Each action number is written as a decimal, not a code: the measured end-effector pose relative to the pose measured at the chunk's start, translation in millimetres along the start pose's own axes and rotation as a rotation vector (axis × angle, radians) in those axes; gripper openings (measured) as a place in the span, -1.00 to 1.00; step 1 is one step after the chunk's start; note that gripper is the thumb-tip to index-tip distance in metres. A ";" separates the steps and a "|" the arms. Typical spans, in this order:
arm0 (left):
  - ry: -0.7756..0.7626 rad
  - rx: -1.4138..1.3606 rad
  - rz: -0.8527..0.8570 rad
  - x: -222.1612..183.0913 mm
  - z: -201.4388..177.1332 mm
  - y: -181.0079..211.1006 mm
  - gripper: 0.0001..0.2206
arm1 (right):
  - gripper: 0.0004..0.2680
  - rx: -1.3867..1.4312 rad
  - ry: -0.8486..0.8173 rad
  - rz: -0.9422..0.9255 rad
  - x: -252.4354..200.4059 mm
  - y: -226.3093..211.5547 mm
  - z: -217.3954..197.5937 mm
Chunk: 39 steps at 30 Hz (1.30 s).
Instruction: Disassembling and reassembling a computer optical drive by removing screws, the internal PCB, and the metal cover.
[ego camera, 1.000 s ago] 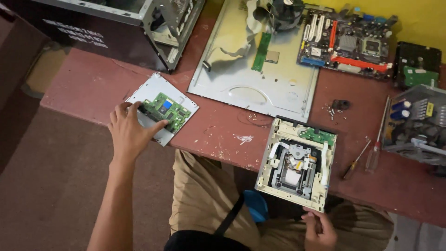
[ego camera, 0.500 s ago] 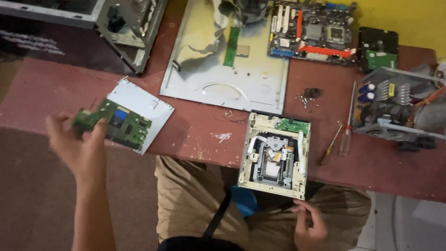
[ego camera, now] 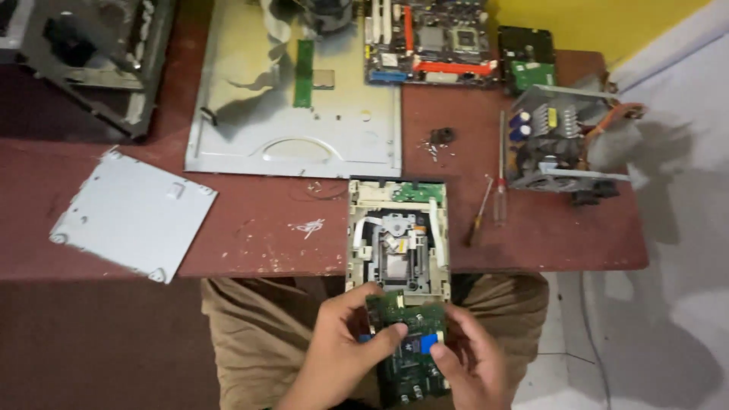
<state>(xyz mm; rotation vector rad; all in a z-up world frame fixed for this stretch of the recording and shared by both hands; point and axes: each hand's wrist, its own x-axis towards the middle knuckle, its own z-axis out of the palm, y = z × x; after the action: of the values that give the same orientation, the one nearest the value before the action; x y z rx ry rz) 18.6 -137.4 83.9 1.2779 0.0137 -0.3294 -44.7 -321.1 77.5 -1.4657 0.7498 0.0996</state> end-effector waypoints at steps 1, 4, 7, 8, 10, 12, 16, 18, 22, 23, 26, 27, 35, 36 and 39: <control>-0.031 -0.086 -0.116 -0.4 4.6 -1.1 -0.78 | -0.54 -0.093 -0.023 -0.008 4.1 3.9 -2.1; -0.025 0.037 -0.066 5.5 1.3 -14.4 -0.73 | -0.66 -0.123 -0.090 -0.031 8.6 8.0 -12.8; -0.104 0.059 -0.083 1.1 -1.9 -9.4 -0.79 | -0.86 0.024 -0.075 -0.159 9.6 24.3 -9.7; -0.109 0.056 -0.083 2.5 -7.4 -3.0 -0.79 | -0.86 0.022 -0.071 -0.161 13.5 35.4 -8.6; -0.338 -0.031 -0.163 4.2 -18.6 9.3 -0.25 | -0.79 0.332 -0.033 -0.292 20.9 57.5 -7.3; -0.352 -0.268 -0.188 -1.2 -27.4 -0.3 -0.19 | -0.77 0.387 -0.010 -0.243 19.0 51.2 -3.0; -0.021 -0.686 -0.178 -15.3 -18.1 -49.1 -0.24 | -0.77 0.491 -0.087 -0.340 19.9 58.4 17.3; 0.161 -0.683 -0.223 -12.9 -21.5 -69.9 -0.51 | -0.76 0.154 -0.036 -0.454 9.6 31.7 13.7; 0.429 -0.657 -0.153 5.5 -37.1 -52.2 -0.74 | -0.78 -0.516 0.205 -0.803 30.5 -5.8 5.7; 0.429 -0.659 -0.152 9.2 -37.1 -46.0 -0.74 | -0.78 -0.518 0.205 -0.804 46.8 0.5 2.5; 0.295 -0.485 -0.085 25.7 -32.3 -28.2 -0.87 | -0.70 -0.496 0.095 -0.902 79.9 5.3 1.6; 0.285 -0.363 -0.109 31.8 -26.9 -24.4 -0.86 | -0.83 -0.466 0.091 -0.888 78.7 -0.7 5.9; 0.190 -0.229 -0.025 53.7 -11.8 -13.4 -0.84 | -0.80 -0.312 -0.030 -0.887 83.2 -2.8 5.3; 0.195 -0.220 -0.047 55.1 -11.8 -13.3 -0.85 | -0.79 -0.334 -0.024 -0.859 85.9 1.3 2.8; 0.184 -0.197 -0.028 58.2 -12.1 -16.5 -0.86 | -0.82 -0.336 -0.020 -0.808 80.3 -7.1 3.7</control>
<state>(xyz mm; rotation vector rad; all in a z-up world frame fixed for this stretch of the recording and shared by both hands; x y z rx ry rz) 72.1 -143.8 53.8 1.1097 0.2161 -0.2277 22.4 -348.9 42.2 -1.9858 0.0797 -0.3940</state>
